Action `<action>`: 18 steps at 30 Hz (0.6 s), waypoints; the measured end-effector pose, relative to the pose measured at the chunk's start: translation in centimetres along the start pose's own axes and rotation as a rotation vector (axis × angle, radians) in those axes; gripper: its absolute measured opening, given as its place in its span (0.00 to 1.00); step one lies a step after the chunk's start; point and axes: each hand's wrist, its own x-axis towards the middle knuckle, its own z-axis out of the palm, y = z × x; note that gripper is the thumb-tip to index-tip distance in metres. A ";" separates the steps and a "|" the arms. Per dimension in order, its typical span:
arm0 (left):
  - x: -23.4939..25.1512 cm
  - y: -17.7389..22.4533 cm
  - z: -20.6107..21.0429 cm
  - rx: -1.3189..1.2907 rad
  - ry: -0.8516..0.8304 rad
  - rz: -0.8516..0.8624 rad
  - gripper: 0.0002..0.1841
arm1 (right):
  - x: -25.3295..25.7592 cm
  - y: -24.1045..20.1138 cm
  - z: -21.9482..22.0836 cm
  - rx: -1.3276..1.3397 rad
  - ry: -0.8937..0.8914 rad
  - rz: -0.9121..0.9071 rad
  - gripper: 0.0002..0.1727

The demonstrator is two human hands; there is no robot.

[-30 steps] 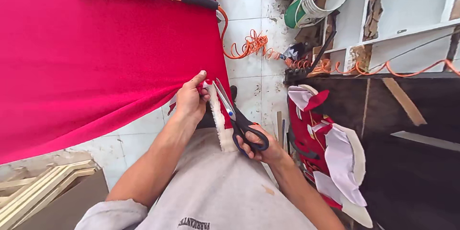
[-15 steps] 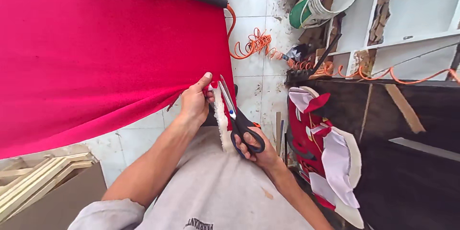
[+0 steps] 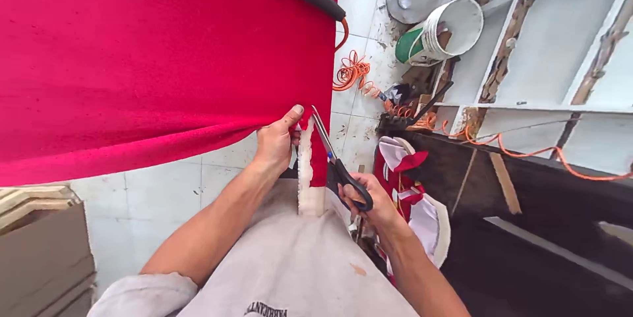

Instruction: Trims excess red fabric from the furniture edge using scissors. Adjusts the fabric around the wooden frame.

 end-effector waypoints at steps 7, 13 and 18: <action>0.1 -0.6 -0.2 -0.044 -0.031 0.065 0.05 | 1.1 -5.6 -4.7 -0.354 -0.100 0.105 0.15; 0.2 -0.8 -0.4 -0.053 -0.046 0.072 0.06 | 2.8 -10.5 -6.8 -0.639 -0.189 0.197 0.13; 0.3 -0.9 -0.5 -0.057 -0.046 0.060 0.06 | 3.8 -12.0 -7.6 -0.773 -0.240 0.191 0.13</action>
